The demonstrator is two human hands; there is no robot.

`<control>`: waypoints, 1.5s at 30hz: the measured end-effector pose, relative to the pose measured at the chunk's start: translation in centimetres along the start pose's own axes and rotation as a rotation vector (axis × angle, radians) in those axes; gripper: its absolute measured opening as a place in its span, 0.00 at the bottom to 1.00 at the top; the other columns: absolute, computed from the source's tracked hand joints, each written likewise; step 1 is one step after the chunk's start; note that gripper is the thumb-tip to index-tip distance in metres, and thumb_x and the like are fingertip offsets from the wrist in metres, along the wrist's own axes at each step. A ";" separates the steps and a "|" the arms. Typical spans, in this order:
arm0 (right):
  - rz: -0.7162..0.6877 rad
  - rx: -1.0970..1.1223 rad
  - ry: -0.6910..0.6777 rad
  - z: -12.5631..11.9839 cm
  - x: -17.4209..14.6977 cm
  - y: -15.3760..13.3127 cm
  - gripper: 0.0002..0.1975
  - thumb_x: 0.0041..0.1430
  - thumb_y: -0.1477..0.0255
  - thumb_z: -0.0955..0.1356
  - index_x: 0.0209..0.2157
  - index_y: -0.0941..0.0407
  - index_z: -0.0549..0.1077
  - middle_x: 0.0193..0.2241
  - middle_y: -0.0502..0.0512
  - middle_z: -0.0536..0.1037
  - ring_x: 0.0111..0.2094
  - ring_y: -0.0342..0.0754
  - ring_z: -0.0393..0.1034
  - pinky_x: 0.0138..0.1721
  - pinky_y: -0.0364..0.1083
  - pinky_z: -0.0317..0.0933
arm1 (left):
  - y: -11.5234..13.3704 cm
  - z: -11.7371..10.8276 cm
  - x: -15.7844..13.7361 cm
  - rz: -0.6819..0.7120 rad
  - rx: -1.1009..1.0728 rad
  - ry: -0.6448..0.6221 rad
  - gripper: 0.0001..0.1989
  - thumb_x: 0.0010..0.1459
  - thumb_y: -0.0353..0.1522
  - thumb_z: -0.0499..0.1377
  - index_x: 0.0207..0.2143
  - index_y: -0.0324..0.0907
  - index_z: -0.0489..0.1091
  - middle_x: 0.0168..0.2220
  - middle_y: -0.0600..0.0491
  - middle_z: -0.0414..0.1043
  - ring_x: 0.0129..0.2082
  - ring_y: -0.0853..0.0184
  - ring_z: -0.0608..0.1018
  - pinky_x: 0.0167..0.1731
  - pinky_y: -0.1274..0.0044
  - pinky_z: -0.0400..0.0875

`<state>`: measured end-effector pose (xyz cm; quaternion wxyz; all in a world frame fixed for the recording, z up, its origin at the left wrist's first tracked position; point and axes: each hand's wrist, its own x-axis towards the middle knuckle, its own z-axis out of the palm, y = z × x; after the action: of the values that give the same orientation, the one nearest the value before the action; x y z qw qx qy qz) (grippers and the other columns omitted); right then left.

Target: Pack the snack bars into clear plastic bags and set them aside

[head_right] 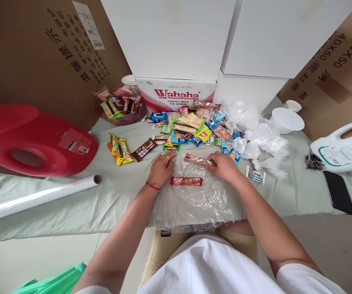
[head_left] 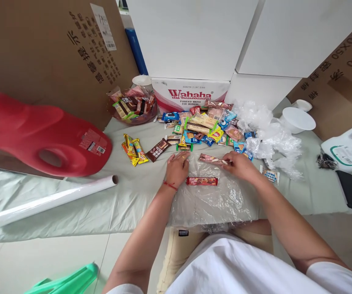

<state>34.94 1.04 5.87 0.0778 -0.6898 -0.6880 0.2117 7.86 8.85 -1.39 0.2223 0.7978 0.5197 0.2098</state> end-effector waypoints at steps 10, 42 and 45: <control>-0.235 -0.449 0.038 -1.0 8.3 -6.7 0.23 0.71 0.74 0.59 0.63 0.52 0.71 0.60 0.63 0.74 0.50 0.57 0.76 0.43 0.49 0.66 | 0.5 0.1 -0.3 0.041 0.059 0.006 0.21 0.66 0.28 0.52 0.58 0.47 0.76 0.66 0.51 0.71 0.69 0.61 0.70 0.72 0.59 0.54; -0.104 -0.563 0.023 -2.6 10.4 -7.7 0.28 0.64 0.62 0.70 0.61 0.59 0.70 0.56 0.72 0.75 0.52 0.65 0.75 0.50 0.55 0.68 | 1.1 -0.2 -0.6 0.071 0.101 -0.015 0.23 0.68 0.29 0.51 0.62 0.45 0.72 0.69 0.48 0.67 0.70 0.60 0.67 0.72 0.58 0.53; -0.002 -0.588 -0.105 -3.6 10.1 -8.7 0.33 0.58 0.57 0.75 0.60 0.59 0.72 0.58 0.74 0.74 0.51 0.67 0.76 0.48 0.55 0.69 | 1.2 0.0 -0.6 0.062 0.098 -0.015 0.23 0.68 0.29 0.51 0.62 0.45 0.72 0.69 0.48 0.67 0.70 0.60 0.67 0.72 0.58 0.52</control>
<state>28.01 11.97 10.72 -0.1610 -0.6703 -0.7234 0.0385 8.46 7.88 -0.75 0.1800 0.8251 0.5026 0.1850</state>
